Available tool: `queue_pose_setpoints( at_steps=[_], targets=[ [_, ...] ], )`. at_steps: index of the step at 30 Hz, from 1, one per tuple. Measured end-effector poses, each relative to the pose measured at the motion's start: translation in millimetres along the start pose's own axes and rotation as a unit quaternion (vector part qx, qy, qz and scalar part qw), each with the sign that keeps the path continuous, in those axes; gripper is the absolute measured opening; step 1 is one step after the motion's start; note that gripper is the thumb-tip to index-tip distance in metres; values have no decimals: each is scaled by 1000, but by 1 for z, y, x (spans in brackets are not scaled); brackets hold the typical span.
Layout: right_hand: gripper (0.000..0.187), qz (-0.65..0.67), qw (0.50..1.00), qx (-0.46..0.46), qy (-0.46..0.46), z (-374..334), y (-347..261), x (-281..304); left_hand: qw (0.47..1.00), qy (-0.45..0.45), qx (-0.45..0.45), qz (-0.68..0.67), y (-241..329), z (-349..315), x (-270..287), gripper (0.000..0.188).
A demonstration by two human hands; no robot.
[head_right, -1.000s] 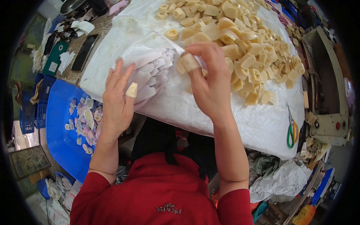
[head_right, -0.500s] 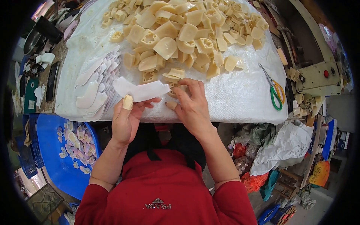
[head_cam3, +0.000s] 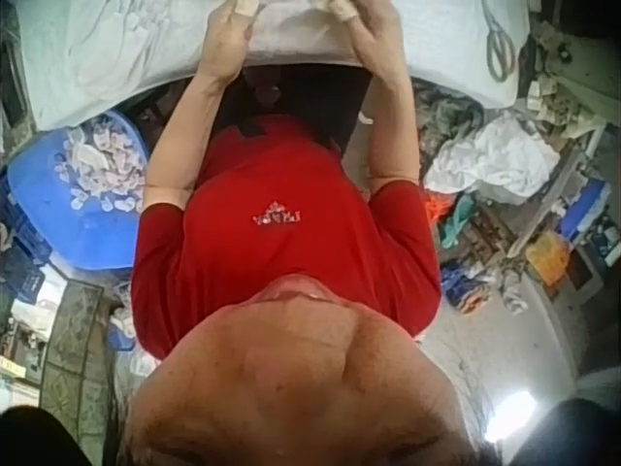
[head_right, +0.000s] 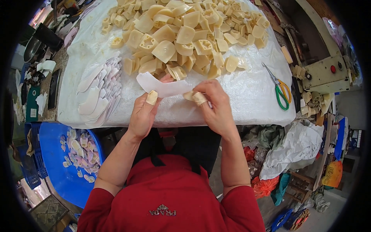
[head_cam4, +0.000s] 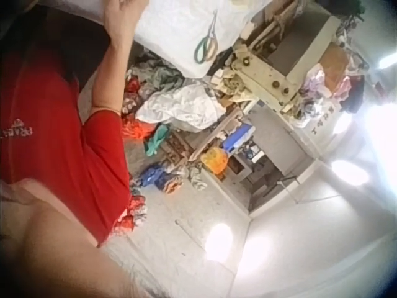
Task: Manually assembling shoe components by fitting pink inserts into tan plastic heel or sole parts.
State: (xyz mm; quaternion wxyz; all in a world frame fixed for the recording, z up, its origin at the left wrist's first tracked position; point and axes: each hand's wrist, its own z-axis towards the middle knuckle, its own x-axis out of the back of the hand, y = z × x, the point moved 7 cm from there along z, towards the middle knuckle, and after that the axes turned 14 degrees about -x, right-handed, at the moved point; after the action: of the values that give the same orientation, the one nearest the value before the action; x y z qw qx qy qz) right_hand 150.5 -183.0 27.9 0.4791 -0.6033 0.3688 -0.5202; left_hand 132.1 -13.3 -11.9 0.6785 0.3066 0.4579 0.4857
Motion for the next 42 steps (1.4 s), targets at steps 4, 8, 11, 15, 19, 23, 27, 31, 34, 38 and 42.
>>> queue_pose_setpoints(
  at_steps=[4, 8, 11, 15, 19, 23, 27, 31, 34, 38, 42],
  targets=[
    [21, -275, 960, 20, 51, -5, -19, -2, 995, 46, 85, -15, -2, -13, 14, 40],
    [26, -324, 939, 51, 101, -7, 1, -14, 994, 89, 60, -17, 10, -19, 20, 40],
    [30, -279, 944, 96, 149, -17, 0, -16, 982, 99, 96, -132, 18, -26, 20, 42],
    [35, -258, 950, 120, 130, -22, 3, -9, 971, 95, 141, -169, 23, -36, 21, 46],
    [32, -117, 987, 91, 67, -30, -20, -19, 958, 101, 146, -227, 29, -39, 17, 45],
    [33, -3, 987, 159, 12, -36, -44, -44, 972, 118, 140, -146, 34, -42, 19, 44],
    [35, 20, 969, 244, 38, -38, -55, -70, 974, 134, 154, -98, 49, -41, 12, 41],
    [40, 1, 944, 325, 66, -45, -57, -77, 978, 99, 147, -107, 49, -49, 16, 39],
    [40, 7, 939, 337, 71, -46, -58, -78, 978, 101, 169, -69, 51, -54, 19, 42],
    [40, -4, 936, 344, 74, -45, -58, -78, 983, 82, 153, -60, 52, -54, 17, 43],
    [42, -17, 942, 325, 80, -46, -58, -75, 989, 63, 128, -42, 54, -57, 15, 45]
  ],
)
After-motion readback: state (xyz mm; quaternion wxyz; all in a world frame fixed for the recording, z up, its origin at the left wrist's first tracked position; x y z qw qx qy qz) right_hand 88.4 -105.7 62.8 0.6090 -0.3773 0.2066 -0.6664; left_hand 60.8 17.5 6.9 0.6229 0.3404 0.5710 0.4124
